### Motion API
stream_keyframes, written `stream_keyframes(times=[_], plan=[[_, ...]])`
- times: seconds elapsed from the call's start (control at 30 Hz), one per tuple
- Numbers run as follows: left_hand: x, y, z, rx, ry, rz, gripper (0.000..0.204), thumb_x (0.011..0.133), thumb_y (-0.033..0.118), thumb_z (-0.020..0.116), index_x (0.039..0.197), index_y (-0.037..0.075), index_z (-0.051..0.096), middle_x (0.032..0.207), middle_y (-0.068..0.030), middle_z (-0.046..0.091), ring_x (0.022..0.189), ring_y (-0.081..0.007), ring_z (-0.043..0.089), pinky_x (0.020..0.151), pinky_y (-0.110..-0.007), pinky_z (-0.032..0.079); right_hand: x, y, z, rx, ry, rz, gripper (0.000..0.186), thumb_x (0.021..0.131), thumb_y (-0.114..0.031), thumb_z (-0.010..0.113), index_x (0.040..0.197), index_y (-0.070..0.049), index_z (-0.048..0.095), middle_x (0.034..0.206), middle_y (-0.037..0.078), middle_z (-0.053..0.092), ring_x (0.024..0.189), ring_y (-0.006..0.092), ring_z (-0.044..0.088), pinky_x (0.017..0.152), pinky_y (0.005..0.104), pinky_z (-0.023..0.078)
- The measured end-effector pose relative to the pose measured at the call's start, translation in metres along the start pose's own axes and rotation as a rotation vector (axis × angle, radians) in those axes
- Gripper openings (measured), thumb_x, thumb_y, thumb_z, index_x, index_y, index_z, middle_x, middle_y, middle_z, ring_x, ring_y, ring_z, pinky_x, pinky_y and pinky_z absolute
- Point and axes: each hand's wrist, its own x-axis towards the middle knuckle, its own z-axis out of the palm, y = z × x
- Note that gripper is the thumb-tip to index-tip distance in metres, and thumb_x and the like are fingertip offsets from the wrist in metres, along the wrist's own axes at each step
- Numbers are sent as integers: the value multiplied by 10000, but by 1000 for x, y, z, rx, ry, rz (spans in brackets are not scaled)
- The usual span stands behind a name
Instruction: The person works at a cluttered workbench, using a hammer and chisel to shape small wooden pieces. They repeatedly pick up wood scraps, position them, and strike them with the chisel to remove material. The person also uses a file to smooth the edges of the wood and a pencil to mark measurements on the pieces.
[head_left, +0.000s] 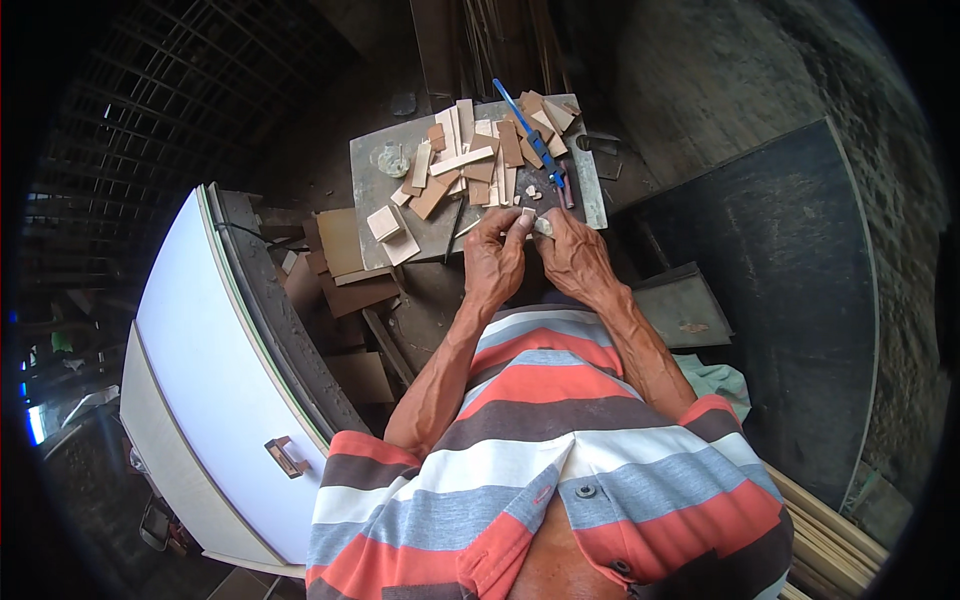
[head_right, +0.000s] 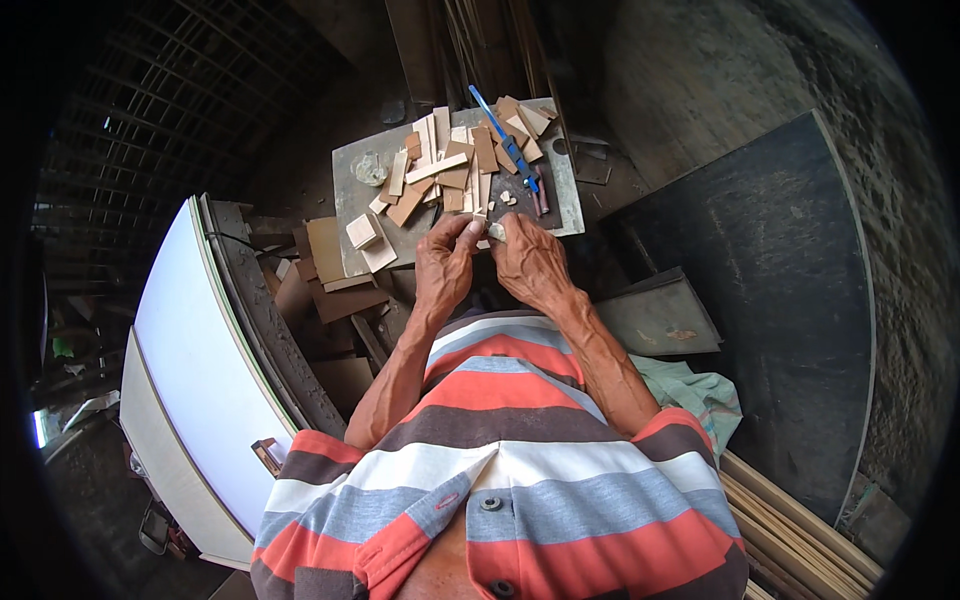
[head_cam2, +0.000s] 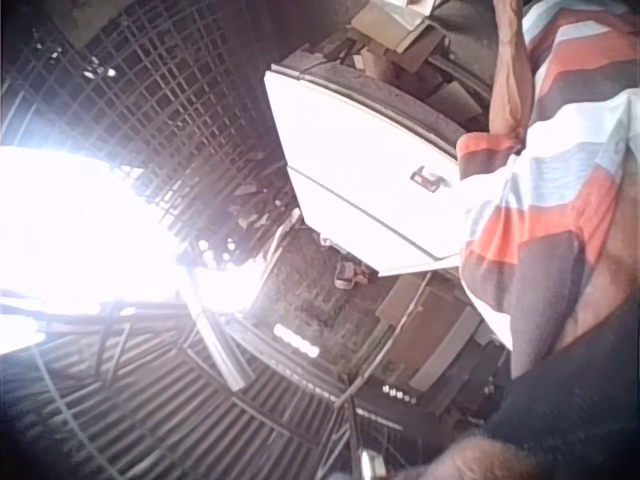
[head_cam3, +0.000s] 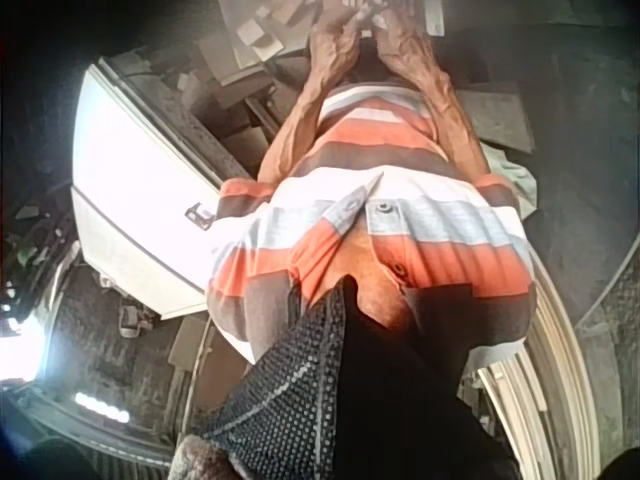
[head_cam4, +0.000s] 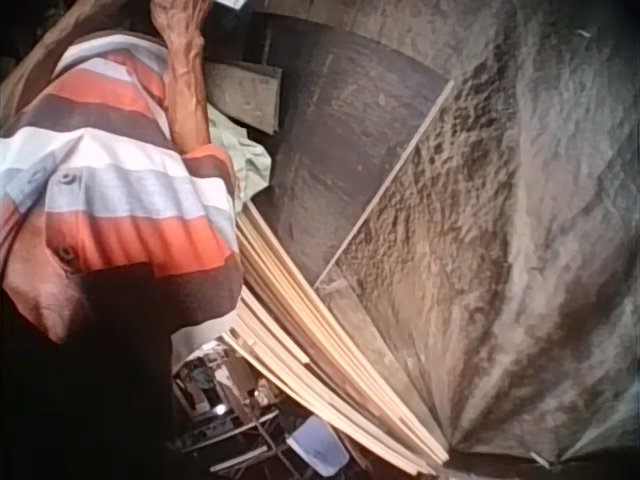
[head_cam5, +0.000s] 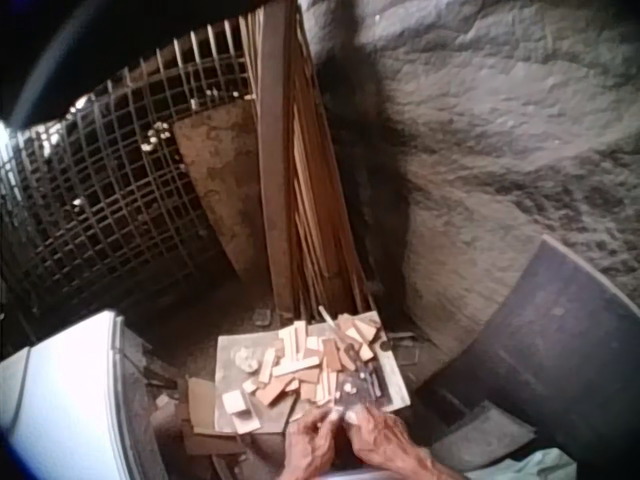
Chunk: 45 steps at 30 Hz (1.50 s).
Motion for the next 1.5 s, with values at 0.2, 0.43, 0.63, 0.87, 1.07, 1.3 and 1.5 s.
stream_keyframes(times=[0.2, 0.43, 0.63, 0.87, 1.07, 1.3, 1.5], plan=[[7, -7, -18, -188, -149, -64, 213, 951, 189, 623, 964, -11, 696, 807, -47, 640, 777, -122, 616, 697, -271, 491, 1, 2, -15, 1064, -469, 489, 303, 1025, -316, 489, 971, -31, 575, 644, -37, 464, 528, 42, 417, 450, 213, 322], [-4, 18, -28, -380, -69, -159, 199, 977, 189, 598, 993, 3, 666, 818, -48, 645, 691, -125, 636, 620, -235, 510, -9, 0, -25, 1313, -208, 640, 301, 1027, -329, 513, 965, -44, 587, 638, -79, 402, 496, 0, 305, 436, 168, 240], [-2, 8, -38, -729, -263, -300, 144, 980, 134, 564, 964, 3, 623, 794, -66, 630, 641, -129, 596, 576, -233, 478, -1, -30, -38, 1265, -360, 518, 296, 1023, -315, 517, 890, -61, 590, 567, -91, 348, 481, 9, 249, 443, 196, 179], [-5, 25, -32, -793, -211, -295, 130, 962, 100, 538, 896, 22, 618, 732, -47, 608, 558, -84, 526, 517, -201, 424, 9, -31, -33, 1254, -382, 499, 345, 1011, -359, 519, 824, -78, 589, 561, -91, 349, 466, 8, 235, 435, 206, 156], [-7, 28, -34, -933, -301, -282, 114, 978, 92, 533, 986, -5, 593, 750, -48, 565, 591, -100, 493, 552, -224, 407, 13, -25, -34, 1411, -415, 492, 330, 1012, -311, 533, 791, -71, 582, 575, -93, 364, 473, 3, 244, 431, 204, 162], [-19, 42, -30, -1066, -378, -414, 186, 1004, 155, 520, 992, -19, 584, 714, 3, 487, 547, -53, 406, 531, -202, 339, 5, -9, -47, 1277, -272, 527, 292, 989, -267, 589, 775, -70, 555, 551, -87, 345, 463, 4, 252, 426, 201, 182], [-24, 40, -45, -1145, -483, -351, 211, 1000, 189, 541, 926, -7, 566, 665, 0, 479, 518, -53, 415, 500, -202, 332, -24, 61, -40, 1420, -21, 621, 303, 1002, -284, 565, 776, -84, 540, 574, -96, 331, 447, -4, 227, 401, 196, 164]])
